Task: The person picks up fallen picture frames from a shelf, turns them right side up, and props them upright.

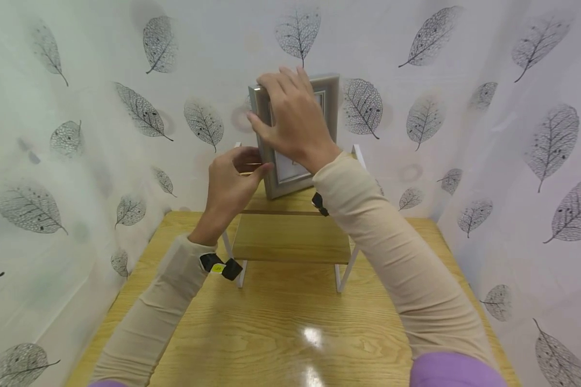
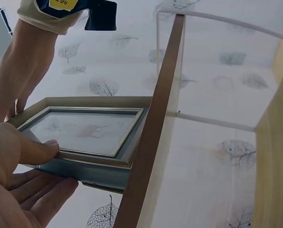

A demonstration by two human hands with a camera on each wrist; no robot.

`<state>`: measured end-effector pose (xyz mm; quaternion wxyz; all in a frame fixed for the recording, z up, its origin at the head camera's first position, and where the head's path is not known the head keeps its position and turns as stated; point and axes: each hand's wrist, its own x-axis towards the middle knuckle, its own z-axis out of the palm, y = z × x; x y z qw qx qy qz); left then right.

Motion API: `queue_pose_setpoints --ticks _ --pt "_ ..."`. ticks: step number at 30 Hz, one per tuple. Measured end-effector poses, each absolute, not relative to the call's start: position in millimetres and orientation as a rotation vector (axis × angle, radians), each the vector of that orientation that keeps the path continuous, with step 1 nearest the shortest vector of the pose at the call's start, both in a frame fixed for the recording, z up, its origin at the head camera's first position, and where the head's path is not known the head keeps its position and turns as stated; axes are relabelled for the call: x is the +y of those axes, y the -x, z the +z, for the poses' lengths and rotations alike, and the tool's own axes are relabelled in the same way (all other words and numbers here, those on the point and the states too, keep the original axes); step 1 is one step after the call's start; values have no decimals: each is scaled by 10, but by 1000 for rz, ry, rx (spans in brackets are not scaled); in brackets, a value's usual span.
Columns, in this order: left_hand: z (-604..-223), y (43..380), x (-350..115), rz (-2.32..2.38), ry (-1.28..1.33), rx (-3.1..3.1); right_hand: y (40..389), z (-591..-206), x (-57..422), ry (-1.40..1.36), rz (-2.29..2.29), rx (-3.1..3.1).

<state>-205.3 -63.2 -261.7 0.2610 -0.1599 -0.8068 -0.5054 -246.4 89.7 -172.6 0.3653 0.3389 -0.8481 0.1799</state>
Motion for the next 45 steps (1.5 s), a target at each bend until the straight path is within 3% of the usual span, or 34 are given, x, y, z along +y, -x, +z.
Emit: queue_pose_setpoints --ticks 9,28,45 --pt "-2647 2041 -590 -1402 445 -2129 2431 -1767 894 -764 414 -2202" --pt "-2686 2004 -514 -1398 498 -2078 2474 -1797 1061 -973 595 -2078" --pt "-2724 1958 -469 -1377 523 -2076 2397 -1818 1176 -919 620 -2098"
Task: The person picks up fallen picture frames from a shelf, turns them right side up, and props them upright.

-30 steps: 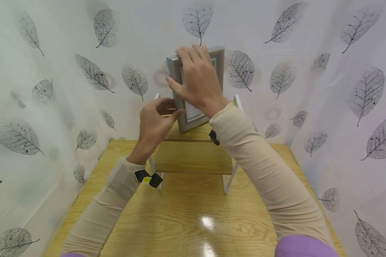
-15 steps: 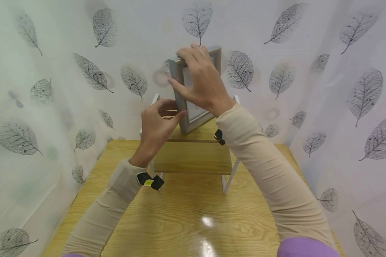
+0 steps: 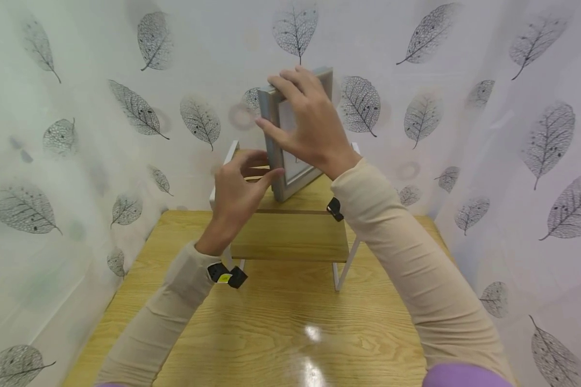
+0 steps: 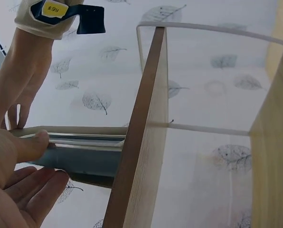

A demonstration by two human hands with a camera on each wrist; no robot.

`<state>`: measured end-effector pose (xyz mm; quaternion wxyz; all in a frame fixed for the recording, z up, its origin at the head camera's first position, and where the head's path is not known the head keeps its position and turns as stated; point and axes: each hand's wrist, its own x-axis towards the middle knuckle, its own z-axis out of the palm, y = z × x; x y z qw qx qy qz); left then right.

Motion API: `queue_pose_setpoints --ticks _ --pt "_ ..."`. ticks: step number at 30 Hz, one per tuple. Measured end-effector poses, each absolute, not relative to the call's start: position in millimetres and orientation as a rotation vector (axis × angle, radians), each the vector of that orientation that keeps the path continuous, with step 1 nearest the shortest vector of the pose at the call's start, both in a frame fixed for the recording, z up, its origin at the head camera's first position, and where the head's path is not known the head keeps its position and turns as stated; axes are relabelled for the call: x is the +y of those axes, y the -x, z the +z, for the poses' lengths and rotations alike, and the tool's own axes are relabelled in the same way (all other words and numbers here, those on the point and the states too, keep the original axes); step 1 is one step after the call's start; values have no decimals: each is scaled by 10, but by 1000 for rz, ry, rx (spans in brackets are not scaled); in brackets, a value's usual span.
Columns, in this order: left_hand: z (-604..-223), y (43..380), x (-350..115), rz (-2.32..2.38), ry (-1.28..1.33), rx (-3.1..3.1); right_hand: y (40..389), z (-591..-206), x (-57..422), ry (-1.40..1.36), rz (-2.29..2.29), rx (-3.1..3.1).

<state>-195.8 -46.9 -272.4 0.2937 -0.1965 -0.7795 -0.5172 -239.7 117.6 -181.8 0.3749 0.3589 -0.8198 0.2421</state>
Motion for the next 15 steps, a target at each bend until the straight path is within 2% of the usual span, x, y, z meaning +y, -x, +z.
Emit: queue_pose_setpoints --ticks 7,15 --pt "-2749 1932 -576 -1308 465 -2146 2418 -1833 1226 -962 648 -2072" --pt "-2799 1953 -610 -1181 529 -2342 2419 -1839 1279 -1003 696 -2054"
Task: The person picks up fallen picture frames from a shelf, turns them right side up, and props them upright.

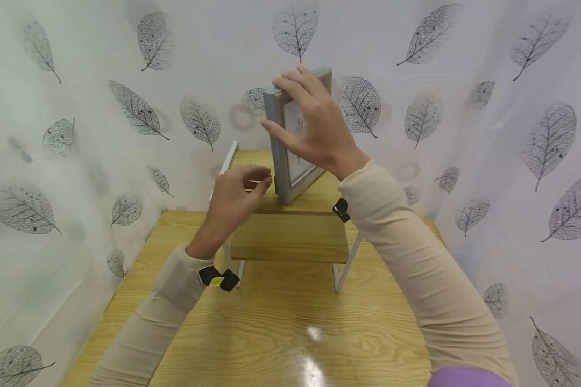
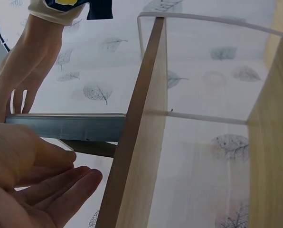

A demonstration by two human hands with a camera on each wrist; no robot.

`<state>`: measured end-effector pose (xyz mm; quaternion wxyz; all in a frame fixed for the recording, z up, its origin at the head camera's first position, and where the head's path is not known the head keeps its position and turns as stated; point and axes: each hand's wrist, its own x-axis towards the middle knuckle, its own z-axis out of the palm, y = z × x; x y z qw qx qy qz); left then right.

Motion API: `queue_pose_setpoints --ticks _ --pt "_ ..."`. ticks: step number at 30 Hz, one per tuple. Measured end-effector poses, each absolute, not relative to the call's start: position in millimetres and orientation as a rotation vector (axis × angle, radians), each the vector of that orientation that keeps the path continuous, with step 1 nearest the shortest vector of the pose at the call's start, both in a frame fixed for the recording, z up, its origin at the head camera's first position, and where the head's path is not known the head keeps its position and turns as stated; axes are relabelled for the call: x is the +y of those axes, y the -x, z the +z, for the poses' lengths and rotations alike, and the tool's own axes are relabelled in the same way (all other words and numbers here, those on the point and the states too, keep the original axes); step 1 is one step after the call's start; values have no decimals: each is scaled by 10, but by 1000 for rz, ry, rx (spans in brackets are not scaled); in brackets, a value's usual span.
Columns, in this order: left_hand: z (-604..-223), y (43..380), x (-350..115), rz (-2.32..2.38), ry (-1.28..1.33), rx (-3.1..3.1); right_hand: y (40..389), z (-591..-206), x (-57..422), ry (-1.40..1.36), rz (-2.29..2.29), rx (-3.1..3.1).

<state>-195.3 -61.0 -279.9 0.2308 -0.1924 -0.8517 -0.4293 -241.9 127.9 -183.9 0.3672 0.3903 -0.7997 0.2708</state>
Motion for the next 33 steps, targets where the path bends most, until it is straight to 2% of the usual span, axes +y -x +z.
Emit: queue_pose_setpoints --ticks 33 --pt "-2808 1971 -447 -1139 688 -2442 2501 -1881 1439 -1208 835 -1899"
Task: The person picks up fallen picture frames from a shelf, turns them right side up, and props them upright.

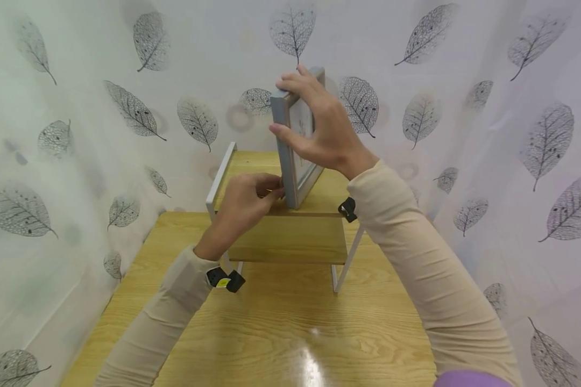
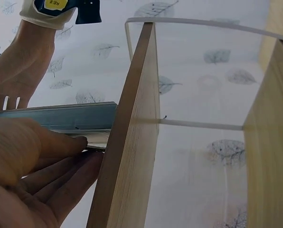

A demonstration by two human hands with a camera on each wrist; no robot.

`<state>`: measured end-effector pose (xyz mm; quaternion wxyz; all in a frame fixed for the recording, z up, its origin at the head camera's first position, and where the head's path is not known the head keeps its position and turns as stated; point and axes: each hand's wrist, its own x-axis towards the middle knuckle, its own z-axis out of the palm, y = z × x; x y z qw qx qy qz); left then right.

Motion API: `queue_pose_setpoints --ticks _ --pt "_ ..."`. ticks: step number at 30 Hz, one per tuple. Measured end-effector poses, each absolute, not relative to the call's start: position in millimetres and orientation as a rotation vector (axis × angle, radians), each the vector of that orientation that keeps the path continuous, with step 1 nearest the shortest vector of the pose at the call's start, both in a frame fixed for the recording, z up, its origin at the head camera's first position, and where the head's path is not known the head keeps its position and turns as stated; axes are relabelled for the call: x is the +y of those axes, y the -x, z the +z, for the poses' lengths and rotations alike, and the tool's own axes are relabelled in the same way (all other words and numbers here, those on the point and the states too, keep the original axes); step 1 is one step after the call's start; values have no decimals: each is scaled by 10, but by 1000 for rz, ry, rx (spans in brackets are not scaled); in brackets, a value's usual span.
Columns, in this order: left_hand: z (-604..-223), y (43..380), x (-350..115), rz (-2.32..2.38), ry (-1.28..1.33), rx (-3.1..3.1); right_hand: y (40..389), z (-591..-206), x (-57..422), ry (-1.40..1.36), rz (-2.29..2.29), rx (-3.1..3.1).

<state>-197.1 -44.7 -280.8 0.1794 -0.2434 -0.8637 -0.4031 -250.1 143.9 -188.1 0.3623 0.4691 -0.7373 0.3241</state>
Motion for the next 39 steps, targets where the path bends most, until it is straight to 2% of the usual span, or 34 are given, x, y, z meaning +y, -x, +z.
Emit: queue_pose_setpoints --ticks 39 --pt "-2766 2049 -570 -885 517 -2506 2542 -1779 1267 -1192 797 -2085"
